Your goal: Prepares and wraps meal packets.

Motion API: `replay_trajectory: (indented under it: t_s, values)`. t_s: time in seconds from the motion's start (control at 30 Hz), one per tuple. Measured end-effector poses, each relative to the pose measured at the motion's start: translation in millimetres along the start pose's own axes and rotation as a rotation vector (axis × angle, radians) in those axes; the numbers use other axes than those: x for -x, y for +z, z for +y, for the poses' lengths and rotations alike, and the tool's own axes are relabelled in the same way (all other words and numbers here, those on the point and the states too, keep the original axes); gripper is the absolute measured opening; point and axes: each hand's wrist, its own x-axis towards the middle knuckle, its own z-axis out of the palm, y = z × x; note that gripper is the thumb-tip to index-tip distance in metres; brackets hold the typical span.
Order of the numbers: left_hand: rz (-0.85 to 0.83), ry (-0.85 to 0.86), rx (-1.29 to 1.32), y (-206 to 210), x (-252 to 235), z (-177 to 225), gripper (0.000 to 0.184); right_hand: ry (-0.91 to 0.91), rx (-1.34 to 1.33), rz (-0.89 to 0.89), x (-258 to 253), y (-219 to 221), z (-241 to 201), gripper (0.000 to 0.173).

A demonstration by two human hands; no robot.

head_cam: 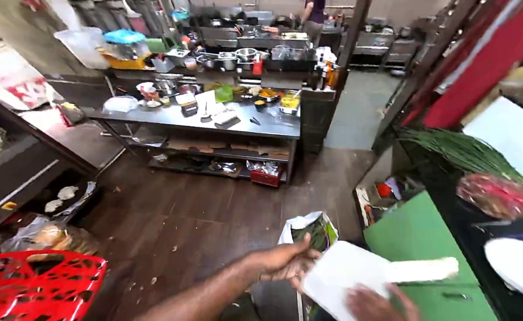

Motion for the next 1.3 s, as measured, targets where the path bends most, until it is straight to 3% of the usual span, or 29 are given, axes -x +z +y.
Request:
replay_trajectory:
  t_s: [0.1, 0.2, 0.3, 0.37, 0.47, 0.53, 0.6, 0.7, 0.83, 0.93, 1.07, 1.2, 1.3]
  values:
    - [0.261, 0.126, 0.256, -89, 43, 7, 0.036, -0.07, -0.18, -0.304, -92, 123, -6, 0.035]
    - [0.601, 0.223, 0.024, -188, 92, 27, 0.046, -0.009, -0.373, -0.384, -169, 223, -5, 0.04]
    - [0.861, 0.132, -0.299, -270, 146, 44, 0.037, 0.051, -0.417, -0.369, -244, 301, -6, 0.04]
    - [0.879, -0.003, -0.464, -309, 172, 57, 0.033, 0.168, -0.41, -0.372, -289, 344, -9, 0.061]
    - [0.749, -0.106, -0.675, -359, 180, 76, 0.026, 0.342, -0.333, -0.424, -344, 391, 9, 0.096]
    - [0.729, -0.058, -0.693, -394, 169, 93, 0.024, 0.439, -0.348, -0.429, -375, 414, 34, 0.097]
    - [0.821, 0.013, -0.592, -434, 152, 110, 0.025, 0.479, -0.294, -0.397, -407, 434, 60, 0.097]
    - [0.906, -0.012, -0.572, -511, 120, 141, 0.025, 0.144, -0.056, -0.516, -466, 469, 103, 0.114]
    - [0.821, -0.005, -0.678, -620, 69, 195, 0.017, -0.304, 0.019, -0.766, -558, 560, 173, 0.122]
    - [0.871, 0.121, -0.536, -710, 33, 227, 0.014, -0.388, -0.047, -0.871, -643, 637, 237, 0.11]
    - [1.104, 0.168, -0.298, -816, -1, 257, 0.036, -0.441, -0.135, -0.969, -751, 727, 308, 0.107]
    - [1.295, 0.119, -0.019, -881, -13, 279, 0.047, -0.475, -0.135, -1.061, -843, 799, 347, 0.113]
    - [1.522, -0.021, -0.042, -912, -12, 277, 0.046, -0.508, -0.129, -1.109, -884, 854, 367, 0.116]
